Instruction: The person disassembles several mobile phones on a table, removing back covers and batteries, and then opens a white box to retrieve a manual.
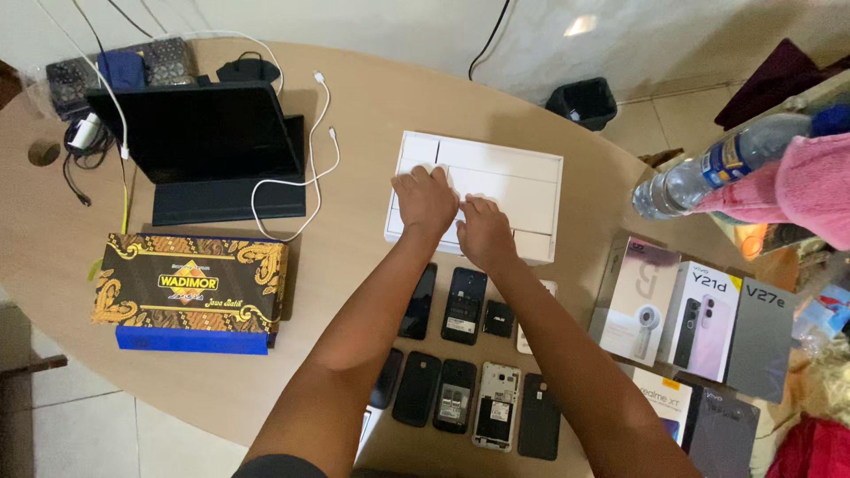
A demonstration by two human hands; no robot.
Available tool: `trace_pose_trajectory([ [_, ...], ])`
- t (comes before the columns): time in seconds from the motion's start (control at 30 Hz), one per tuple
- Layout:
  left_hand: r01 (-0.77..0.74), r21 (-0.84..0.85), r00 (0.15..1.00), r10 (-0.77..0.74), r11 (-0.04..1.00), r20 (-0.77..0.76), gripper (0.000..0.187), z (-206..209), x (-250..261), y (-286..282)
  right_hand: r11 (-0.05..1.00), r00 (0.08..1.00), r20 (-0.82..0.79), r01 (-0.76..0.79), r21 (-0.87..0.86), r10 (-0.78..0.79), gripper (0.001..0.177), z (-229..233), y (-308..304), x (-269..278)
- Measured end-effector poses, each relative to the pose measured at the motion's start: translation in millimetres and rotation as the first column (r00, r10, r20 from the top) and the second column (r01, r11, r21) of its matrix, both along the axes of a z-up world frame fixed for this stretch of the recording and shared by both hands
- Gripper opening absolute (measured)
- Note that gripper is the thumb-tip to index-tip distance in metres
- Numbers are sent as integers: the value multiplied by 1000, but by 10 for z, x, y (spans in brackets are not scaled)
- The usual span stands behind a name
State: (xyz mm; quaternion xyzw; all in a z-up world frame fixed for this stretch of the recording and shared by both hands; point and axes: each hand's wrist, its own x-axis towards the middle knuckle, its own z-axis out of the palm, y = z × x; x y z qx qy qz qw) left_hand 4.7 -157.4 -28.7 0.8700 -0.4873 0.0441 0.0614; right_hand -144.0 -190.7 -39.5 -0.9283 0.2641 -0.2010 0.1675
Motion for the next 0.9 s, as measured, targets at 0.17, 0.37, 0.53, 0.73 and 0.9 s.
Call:
trace_pose_trajectory([
  [0.17,162,-210,987,-162,964,16,13,-62,122,31,1000,997,-72,-6,9,7,39,-9,-42,5],
  [0.37,-171,-443,949,27,880,-314,15,312,674,323,1000,982,-190,5,-5,-6,43,213,11,41],
  [0.53,-104,-505,941,-80,857,-329,29,502,1037,659,998,850,-526,19,54,12,64,462,20,268],
  [0.73,-115,-310,886,-44,944,-462,46,634,967,879,997,742,-666,-36,64,70,56,588,-57,480],
  [0.9,166,-463,917,-310,871,-253,55,655,506,898,996,720,-689,-31,88,83,53,526,-104,521],
])
